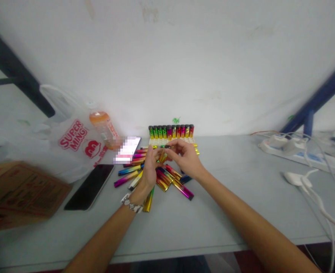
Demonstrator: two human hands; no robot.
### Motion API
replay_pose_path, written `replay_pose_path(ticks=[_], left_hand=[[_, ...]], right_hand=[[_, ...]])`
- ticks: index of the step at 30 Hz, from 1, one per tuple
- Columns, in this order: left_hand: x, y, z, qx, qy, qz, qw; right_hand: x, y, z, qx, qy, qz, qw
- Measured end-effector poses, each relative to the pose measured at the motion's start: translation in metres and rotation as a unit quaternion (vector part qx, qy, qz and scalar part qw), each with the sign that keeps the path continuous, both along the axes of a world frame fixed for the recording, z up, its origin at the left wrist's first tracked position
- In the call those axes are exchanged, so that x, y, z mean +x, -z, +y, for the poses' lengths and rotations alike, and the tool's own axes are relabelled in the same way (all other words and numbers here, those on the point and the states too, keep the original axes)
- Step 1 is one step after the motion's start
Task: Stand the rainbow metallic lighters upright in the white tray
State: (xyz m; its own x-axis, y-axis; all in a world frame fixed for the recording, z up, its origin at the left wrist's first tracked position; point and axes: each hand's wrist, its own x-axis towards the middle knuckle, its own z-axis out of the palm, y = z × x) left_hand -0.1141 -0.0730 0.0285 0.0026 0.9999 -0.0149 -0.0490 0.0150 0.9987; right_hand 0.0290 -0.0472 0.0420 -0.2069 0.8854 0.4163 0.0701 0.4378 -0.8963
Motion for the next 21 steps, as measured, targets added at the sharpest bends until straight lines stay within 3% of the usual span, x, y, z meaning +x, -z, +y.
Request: replay_pose_path(ticks=[3, 4, 6, 10, 15, 21], left_hand=[[-0.011, 0.003, 0.013, 0.033, -0.082, 0.012, 0.996], [-0.015, 0.005, 0.016, 0.066, -0.137, 0.037, 0.988], [-0.021, 0.008, 0.021, 0.098, -0.189, 0.083, 0.973], [-0.025, 0.014, 0.024, 0.114, -0.181, 0.097, 0.972], [-0.023, 0.018, 0.025, 0.132, -0.186, 0.085, 0.97], [-0.025, 0.02, 0.027, 0.134, -0.179, 0.093, 0.97]], right_hand=[[-0.001, -0.017, 0.032, 0.061, 0.021, -0.034, 0.997], [-0.003, -0.02, 0.044, 0.085, 0.031, -0.069, 0.994], [-0.007, -0.025, 0.069, 0.119, 0.056, -0.154, 0.979], [-0.016, -0.023, 0.107, 0.167, 0.072, -0.306, 0.935], [-0.024, -0.017, 0.125, 0.197, 0.086, -0.385, 0.897], [-0.022, -0.014, 0.134, 0.22, 0.087, -0.38, 0.894]])
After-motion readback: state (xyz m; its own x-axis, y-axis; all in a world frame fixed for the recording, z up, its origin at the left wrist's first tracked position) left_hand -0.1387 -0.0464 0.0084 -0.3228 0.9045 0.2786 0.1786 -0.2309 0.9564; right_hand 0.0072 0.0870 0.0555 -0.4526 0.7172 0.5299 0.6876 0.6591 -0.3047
